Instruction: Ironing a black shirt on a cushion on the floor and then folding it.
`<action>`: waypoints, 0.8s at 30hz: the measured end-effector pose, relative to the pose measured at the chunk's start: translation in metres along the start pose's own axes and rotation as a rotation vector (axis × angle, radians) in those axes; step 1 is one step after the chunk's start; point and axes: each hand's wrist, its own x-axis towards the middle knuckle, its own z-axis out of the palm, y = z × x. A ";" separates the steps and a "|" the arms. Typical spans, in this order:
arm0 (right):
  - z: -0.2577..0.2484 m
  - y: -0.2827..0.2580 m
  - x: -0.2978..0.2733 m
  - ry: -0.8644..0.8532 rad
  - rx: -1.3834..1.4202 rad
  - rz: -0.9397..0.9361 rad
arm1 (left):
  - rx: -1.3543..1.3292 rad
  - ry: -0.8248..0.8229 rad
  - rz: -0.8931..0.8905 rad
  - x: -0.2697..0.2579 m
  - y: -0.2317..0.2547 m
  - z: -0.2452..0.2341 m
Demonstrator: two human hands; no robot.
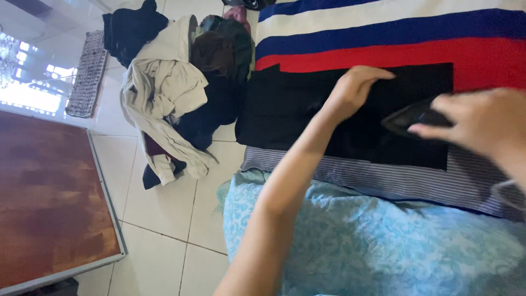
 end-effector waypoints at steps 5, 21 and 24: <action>-0.026 -0.044 0.005 -0.348 -0.119 0.061 | -0.175 -0.375 -0.029 0.040 -0.039 0.057; -0.033 -0.042 0.009 -0.534 -0.063 -0.162 | 0.289 -0.797 0.140 0.059 -0.052 0.101; -0.024 -0.038 0.002 -0.592 -0.121 -0.190 | 0.306 -0.860 0.121 0.057 -0.060 0.107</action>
